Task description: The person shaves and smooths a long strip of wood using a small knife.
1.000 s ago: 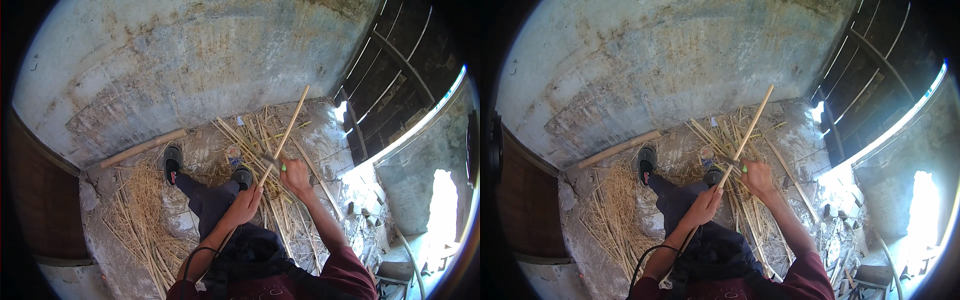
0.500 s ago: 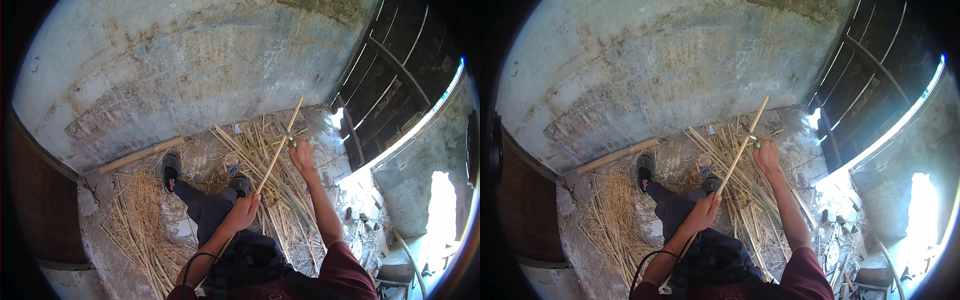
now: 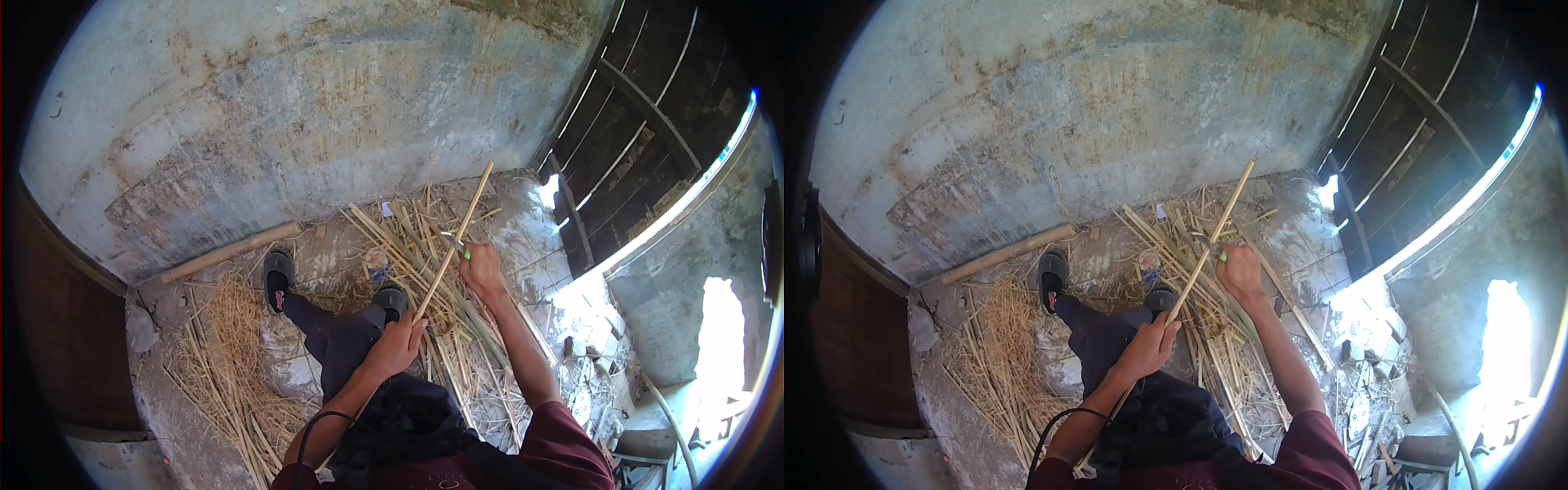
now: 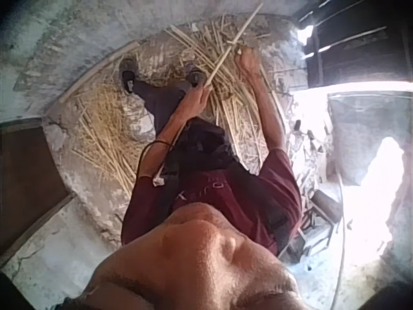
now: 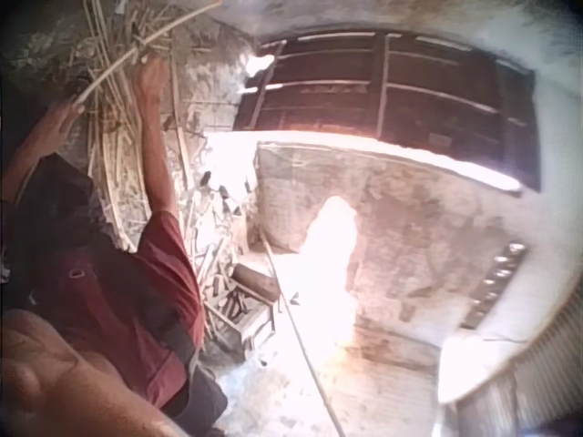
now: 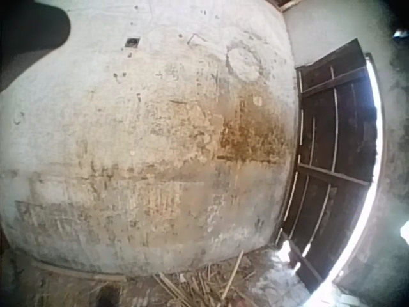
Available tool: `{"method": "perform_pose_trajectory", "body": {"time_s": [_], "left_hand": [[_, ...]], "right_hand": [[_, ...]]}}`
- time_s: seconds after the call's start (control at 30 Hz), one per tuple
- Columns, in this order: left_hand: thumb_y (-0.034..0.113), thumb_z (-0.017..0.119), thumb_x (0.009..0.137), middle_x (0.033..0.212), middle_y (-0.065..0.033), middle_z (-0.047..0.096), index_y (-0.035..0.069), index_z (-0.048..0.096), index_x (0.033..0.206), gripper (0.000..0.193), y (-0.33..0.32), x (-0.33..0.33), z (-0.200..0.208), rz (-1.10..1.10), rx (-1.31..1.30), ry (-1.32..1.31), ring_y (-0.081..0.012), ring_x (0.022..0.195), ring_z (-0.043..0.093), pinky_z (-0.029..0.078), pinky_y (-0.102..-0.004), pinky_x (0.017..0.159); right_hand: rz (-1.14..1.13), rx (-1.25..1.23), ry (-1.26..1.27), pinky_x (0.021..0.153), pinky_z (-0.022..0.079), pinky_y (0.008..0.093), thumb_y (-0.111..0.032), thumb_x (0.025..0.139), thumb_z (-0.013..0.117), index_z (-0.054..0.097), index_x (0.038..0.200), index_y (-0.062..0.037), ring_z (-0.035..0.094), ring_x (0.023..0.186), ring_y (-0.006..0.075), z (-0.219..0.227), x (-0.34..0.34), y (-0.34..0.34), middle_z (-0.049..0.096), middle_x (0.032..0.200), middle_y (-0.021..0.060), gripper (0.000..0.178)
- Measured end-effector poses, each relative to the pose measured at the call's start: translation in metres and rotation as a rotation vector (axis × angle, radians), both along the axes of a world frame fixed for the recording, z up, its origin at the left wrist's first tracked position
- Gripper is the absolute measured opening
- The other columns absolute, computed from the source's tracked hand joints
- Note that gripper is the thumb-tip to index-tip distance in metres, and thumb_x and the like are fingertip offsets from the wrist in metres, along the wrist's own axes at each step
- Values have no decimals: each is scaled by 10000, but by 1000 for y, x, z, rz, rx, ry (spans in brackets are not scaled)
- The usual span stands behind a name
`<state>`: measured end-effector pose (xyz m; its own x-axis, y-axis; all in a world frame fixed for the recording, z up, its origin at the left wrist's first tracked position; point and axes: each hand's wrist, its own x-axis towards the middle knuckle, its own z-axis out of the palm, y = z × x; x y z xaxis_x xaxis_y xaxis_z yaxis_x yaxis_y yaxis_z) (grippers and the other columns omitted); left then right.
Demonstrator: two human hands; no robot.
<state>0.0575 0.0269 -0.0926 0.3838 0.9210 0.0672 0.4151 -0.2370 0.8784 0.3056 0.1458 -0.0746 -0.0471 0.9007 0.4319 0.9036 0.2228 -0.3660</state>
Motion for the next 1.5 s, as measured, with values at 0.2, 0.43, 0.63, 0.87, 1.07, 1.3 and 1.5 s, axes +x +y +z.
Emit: {"method": "perform_pose_trajectory", "body": {"time_s": [0.2,0.43,0.63,0.87,1.07,1.3,1.5], "left_hand": [[261,516,1102,716,-316,616,-45,537,1210,326,-2,-1,6,25,-50,47,-535,679,606,460,-604,644],[266,508,1106,711,-328,607,-41,530,1174,315,2,-2,15,22,-100,49,-556,669,593,449,-628,646],[249,515,1103,688,-321,596,-34,524,1142,286,4,-4,14,18,-87,-6,-561,637,578,429,-628,613],[239,513,1102,681,-331,589,-38,525,1127,279,3,-4,12,26,-129,-6,-571,695,589,423,-639,642],[240,510,1103,669,-329,587,-46,523,1114,287,-2,-5,10,54,-61,5,-571,665,581,416,-643,634],[233,513,1105,649,-309,581,-45,528,1090,278,3,-4,8,33,-50,-23,-538,613,582,408,-602,575],[239,509,1109,651,-298,583,-41,529,1082,282,6,-7,10,60,-87,-52,-526,592,575,399,-581,559]], "right_hand": [[-73,7,8,772,554,596,-62,800,586,733,873,-8,679,788,503,1,23,52,688,802,302,173],[-66,27,-47,809,550,595,-86,819,592,729,867,-5,682,844,503,14,39,94,697,844,303,166],[-95,0,-67,835,541,603,-110,833,599,741,893,-17,683,884,498,19,43,112,707,879,294,180],[-145,14,-53,846,540,606,-114,859,584,753,928,-33,685,913,499,25,49,111,719,925,283,200],[-43,-15,-107,820,551,586,-103,851,588,737,888,-36,686,879,486,29,50,91,716,880,272,167],[-33,-15,-359,822,559,560,-114,833,590,749,895,-66,695,882,463,54,69,125,718,872,259,177],[-26,38,-303,829,567,540,-128,831,595,773,930,-94,706,889,434,54,60,148,725,878,245,206]]}}
